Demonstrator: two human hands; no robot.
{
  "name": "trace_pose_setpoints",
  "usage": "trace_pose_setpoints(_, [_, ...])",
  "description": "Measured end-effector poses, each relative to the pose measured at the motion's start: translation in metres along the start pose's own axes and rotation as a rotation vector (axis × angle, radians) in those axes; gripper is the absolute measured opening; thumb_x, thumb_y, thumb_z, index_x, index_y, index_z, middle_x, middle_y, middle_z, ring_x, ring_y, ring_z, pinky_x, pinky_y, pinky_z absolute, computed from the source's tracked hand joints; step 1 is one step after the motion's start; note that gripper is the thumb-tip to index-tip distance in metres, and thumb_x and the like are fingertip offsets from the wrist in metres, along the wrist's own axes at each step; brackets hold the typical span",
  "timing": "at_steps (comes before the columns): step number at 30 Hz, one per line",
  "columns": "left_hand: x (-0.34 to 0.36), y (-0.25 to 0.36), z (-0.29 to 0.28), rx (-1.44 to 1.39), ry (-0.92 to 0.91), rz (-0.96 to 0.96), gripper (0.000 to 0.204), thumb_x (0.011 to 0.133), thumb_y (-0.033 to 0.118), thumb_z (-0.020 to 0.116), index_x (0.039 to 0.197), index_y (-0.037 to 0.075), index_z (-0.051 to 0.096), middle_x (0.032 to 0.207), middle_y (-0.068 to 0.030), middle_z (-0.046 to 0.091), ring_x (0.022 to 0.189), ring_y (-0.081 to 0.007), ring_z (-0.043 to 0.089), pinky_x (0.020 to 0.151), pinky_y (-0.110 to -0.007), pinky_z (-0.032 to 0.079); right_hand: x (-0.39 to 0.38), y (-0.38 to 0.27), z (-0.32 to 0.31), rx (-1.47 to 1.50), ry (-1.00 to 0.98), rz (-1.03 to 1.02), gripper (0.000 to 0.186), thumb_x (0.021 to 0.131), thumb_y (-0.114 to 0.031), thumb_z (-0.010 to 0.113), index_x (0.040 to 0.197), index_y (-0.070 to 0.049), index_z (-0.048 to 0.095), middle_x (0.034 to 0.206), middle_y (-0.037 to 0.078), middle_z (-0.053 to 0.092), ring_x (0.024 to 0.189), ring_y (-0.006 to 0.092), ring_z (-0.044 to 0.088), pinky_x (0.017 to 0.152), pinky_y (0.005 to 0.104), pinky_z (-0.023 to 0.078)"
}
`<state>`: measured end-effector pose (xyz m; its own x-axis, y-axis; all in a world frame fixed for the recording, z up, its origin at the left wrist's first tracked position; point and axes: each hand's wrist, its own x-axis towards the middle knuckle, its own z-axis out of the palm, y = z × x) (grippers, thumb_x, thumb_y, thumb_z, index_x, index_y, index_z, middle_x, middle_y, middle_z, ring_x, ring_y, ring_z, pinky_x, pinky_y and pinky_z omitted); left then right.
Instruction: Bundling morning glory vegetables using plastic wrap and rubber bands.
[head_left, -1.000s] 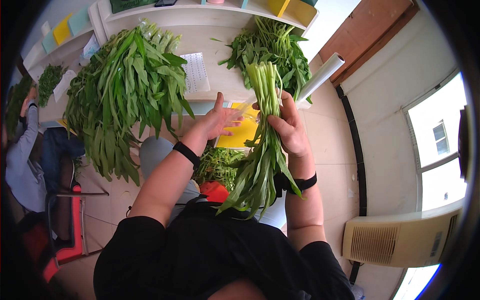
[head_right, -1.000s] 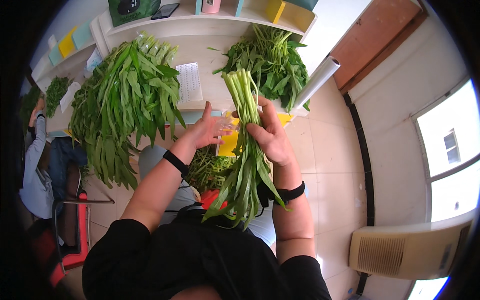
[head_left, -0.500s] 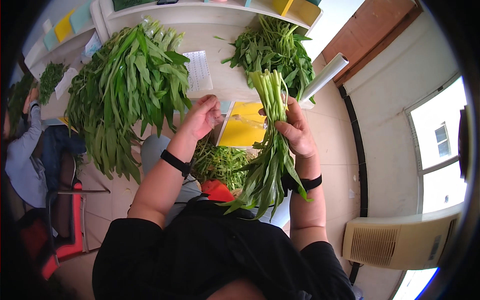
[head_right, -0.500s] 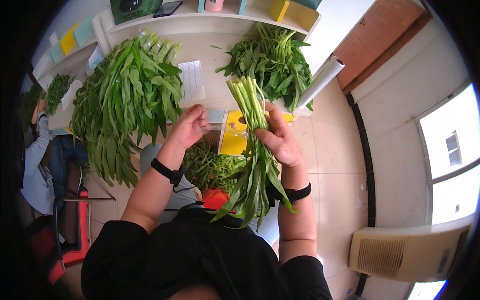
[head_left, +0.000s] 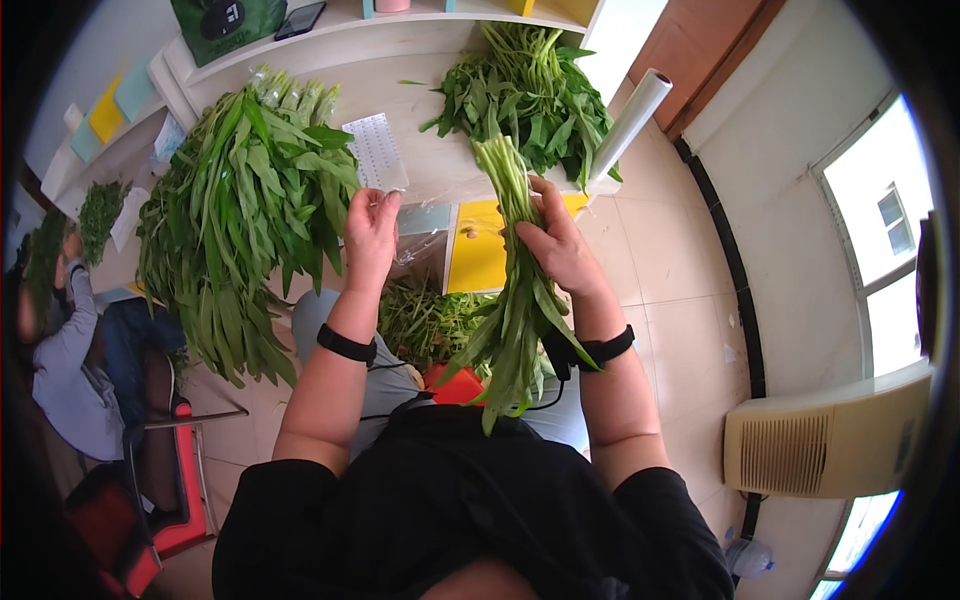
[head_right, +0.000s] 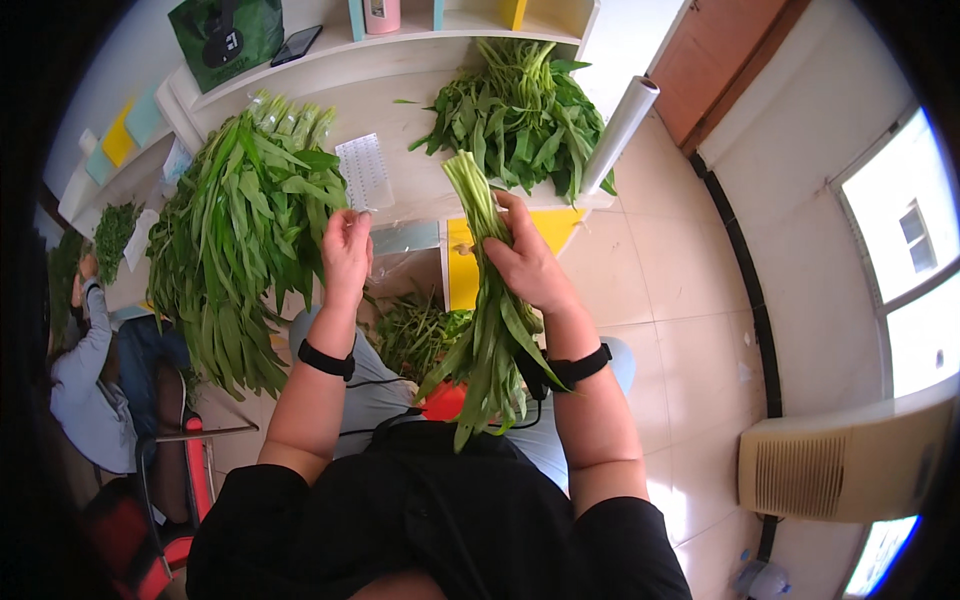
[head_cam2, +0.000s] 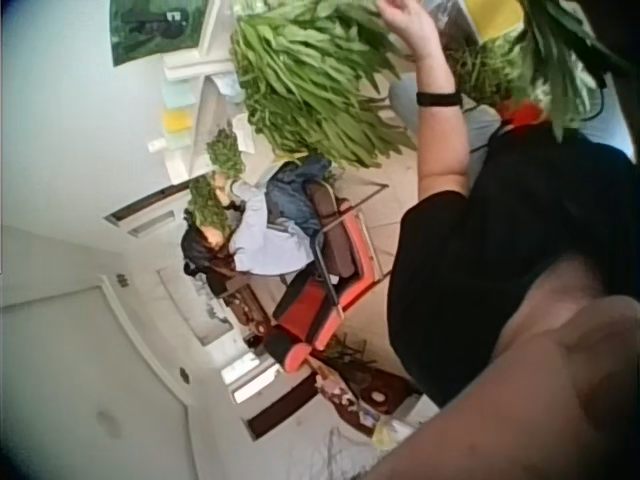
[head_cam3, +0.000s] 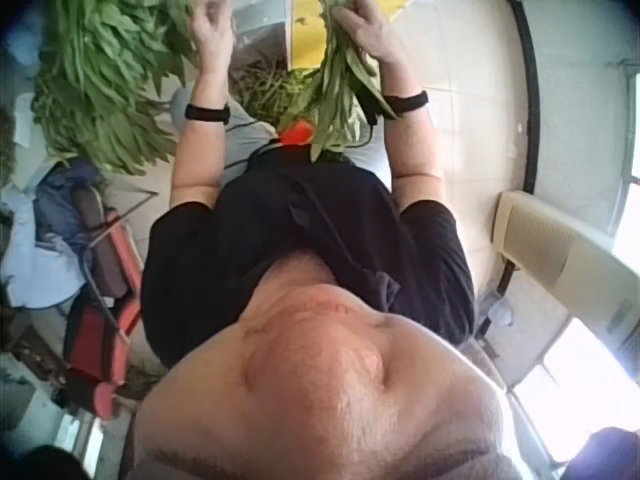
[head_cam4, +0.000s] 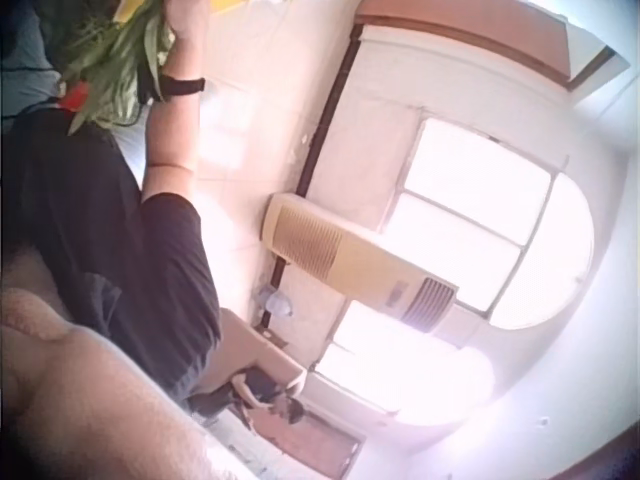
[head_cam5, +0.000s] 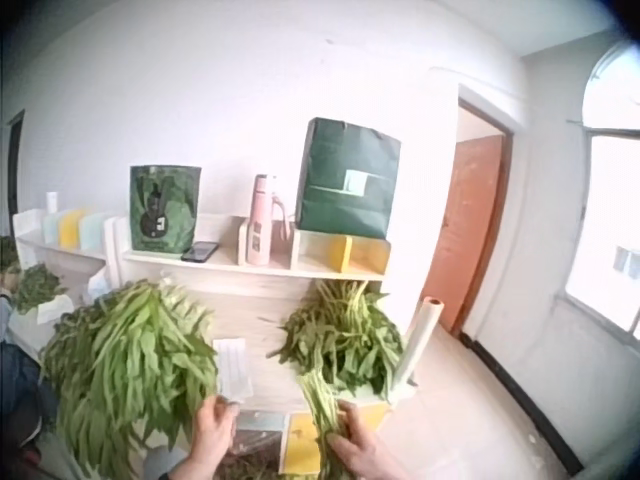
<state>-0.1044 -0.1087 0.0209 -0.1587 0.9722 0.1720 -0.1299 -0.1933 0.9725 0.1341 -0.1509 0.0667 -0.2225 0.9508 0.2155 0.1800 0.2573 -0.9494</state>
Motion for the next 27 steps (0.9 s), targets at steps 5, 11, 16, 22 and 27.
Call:
trace_pose_setpoints(5, [0.006,-0.003,-0.01,-0.094,-0.125,-0.123,0.021,0.089,0.024,0.061,0.081,0.007,0.049,0.058,0.0044,0.042,0.043,-0.0038,0.035,0.038,-0.021,0.026,0.0,0.002,0.007,0.057,0.036,-0.008,0.052,0.085,0.002,0.045,0.133,-0.003,0.027,0.101,0.012,0.053,0.086,0.019,0.061,0.076,0.0299,0.049])
trace_pose_setpoints(11, [0.002,0.009,-0.003,-0.383,0.002,-0.068,0.021,0.092,0.026,0.055,0.081,0.008,0.051,0.063,0.0048,0.043,0.046,-0.0033,0.033,0.039,-0.02,0.024,0.004,0.014,0.009,0.044,0.084,0.031,0.05,0.085,0.001,0.044,0.133,-0.002,0.028,0.099,0.012,0.055,0.084,0.0187,0.062,0.075,0.0292,0.049])
trace_pose_setpoints(16, [-0.02,0.044,0.021,-0.39,0.105,0.029,0.024,0.097,0.023,0.046,0.076,0.011,0.044,0.058,0.0046,0.038,0.043,-0.0037,0.028,0.039,-0.021,0.022,0.011,0.029,0.019,0.002,0.166,0.09,0.048,0.085,0.0,0.045,0.131,-0.002,0.033,0.095,0.011,0.059,0.082,0.0183,0.062,0.074,0.0291,0.048])
trace_pose_setpoints(22, [-0.049,0.064,0.052,-0.534,-0.274,0.044,0.021,0.099,0.023,0.041,0.082,0.011,0.044,0.056,0.0023,0.036,0.041,-0.0064,0.027,0.039,-0.022,0.022,0.016,0.028,0.049,-0.384,0.366,-0.125,0.049,0.081,-0.001,0.048,0.129,-0.006,0.036,0.099,0.028,0.058,0.093,0.0409,0.059,0.081,0.0415,0.047])
trace_pose_setpoints(27, [-0.044,0.065,0.072,-0.659,-0.473,-0.046,0.024,0.097,0.028,0.044,0.081,0.01,0.043,0.057,0.0012,0.036,0.044,-0.0068,0.029,0.041,-0.022,0.026,0.014,0.026,0.069,-0.339,0.354,-0.111,0.054,0.077,0.001,0.051,0.129,-0.005,0.036,0.108,0.028,0.055,0.098,0.0442,0.054,0.084,0.045,0.046])
